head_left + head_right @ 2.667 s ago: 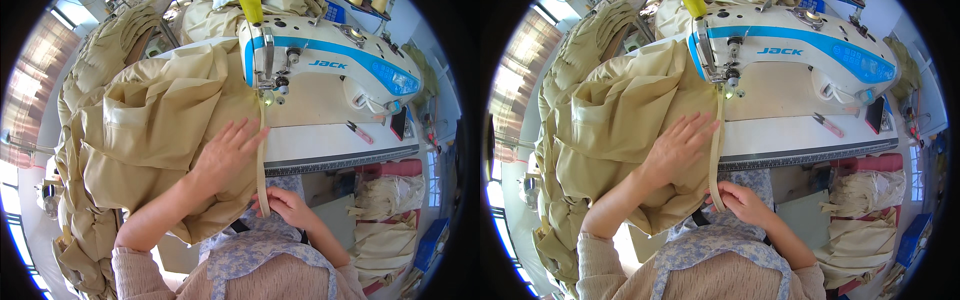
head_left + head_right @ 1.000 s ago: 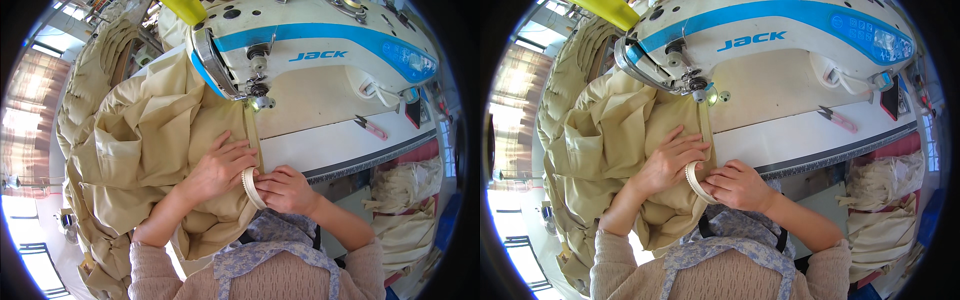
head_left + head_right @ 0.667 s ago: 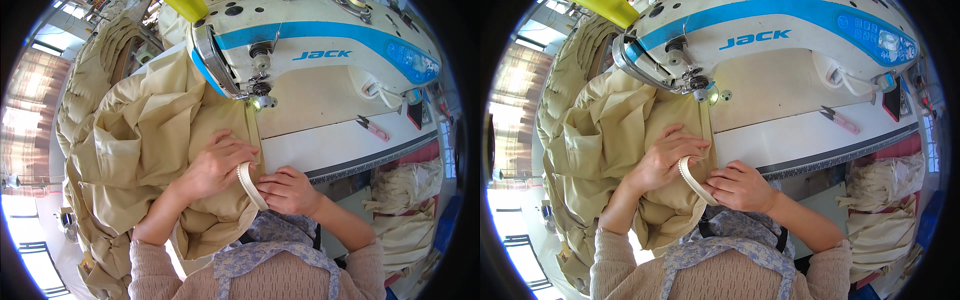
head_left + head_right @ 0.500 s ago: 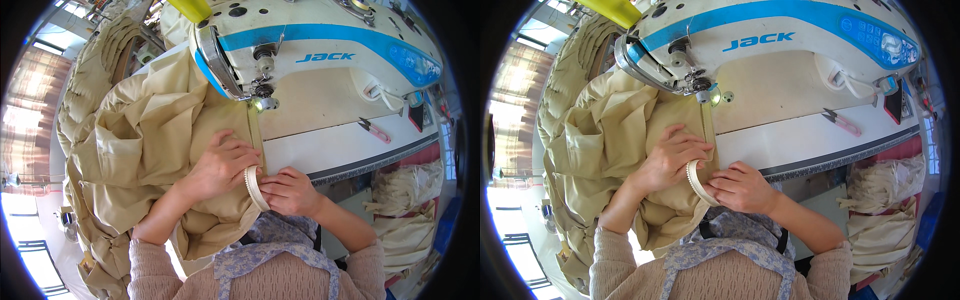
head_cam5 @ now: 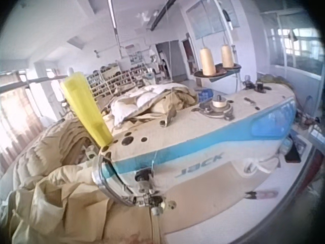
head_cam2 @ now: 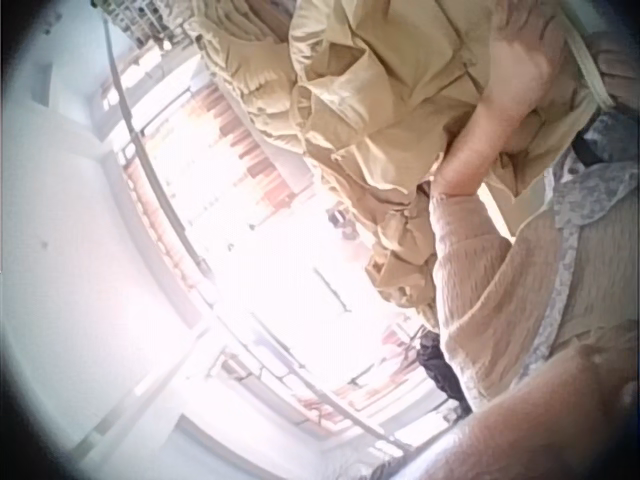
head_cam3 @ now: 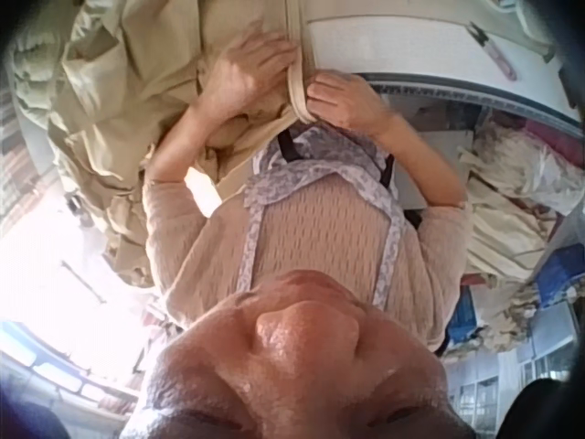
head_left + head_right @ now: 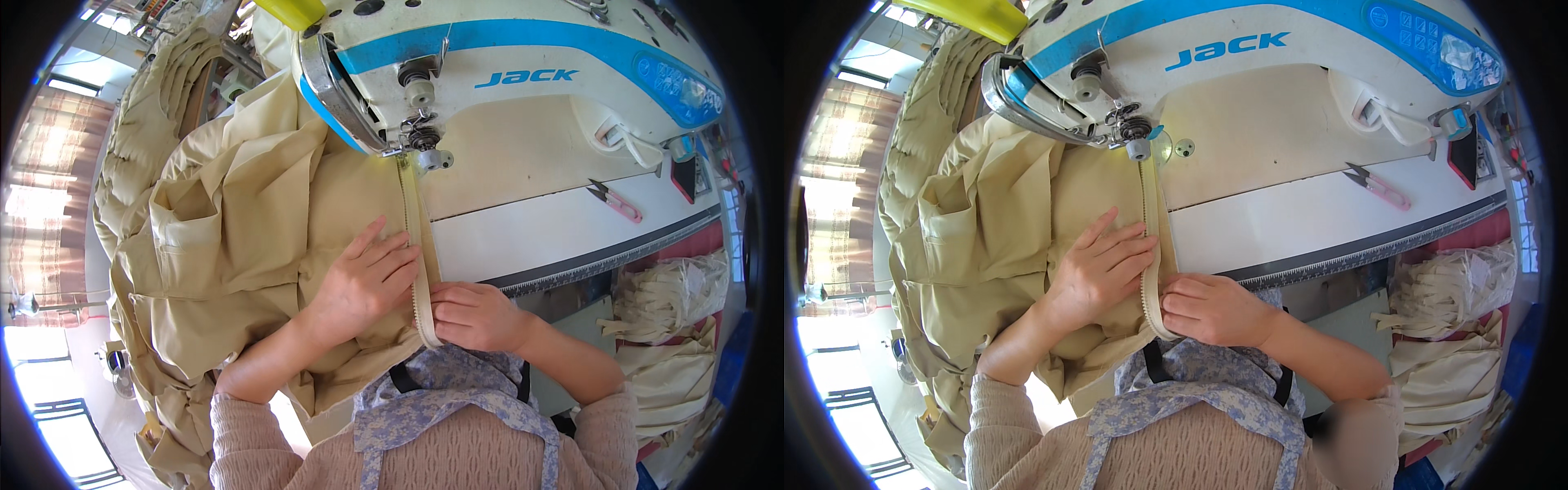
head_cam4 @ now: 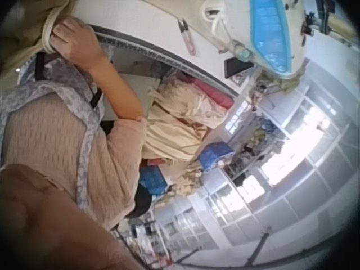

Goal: The person sews a zipper onto a large beige fabric item using a sewing machine. They align the zipper, guide the fabric under the needle, and trim threads with scissors. The person repeats this process on multiple sections of the item.

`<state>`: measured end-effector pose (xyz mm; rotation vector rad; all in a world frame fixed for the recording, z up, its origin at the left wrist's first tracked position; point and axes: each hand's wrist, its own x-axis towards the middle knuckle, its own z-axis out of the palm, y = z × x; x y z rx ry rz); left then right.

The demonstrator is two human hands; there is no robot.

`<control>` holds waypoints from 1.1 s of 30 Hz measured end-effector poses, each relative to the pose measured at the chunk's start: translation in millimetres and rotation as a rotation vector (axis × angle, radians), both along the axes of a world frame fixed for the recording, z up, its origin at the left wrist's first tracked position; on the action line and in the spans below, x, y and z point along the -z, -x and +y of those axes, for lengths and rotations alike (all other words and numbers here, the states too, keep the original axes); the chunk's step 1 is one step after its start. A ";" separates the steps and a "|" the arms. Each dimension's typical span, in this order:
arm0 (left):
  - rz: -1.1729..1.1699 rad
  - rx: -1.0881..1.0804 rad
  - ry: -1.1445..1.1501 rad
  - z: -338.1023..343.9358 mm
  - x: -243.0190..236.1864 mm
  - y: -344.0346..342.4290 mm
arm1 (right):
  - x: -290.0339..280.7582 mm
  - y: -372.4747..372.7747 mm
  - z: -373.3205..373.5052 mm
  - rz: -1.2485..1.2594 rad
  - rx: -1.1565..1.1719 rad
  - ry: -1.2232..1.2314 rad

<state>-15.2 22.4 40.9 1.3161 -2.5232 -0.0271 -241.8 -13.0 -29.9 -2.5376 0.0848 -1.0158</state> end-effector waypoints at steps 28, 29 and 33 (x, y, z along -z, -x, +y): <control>0.060 0.078 -0.119 -46.7 1.9 -22.3 | -17.8 -19.5 -27.3 0.086 0.082 -0.135; 0.058 0.078 -0.122 -51.1 1.0 -25.6 | -20.0 -21.9 -31.0 0.095 0.082 -0.162; 0.048 0.085 -0.142 -68.5 -0.5 -36.4 | -24.3 -31.0 -43.9 0.100 0.104 -0.245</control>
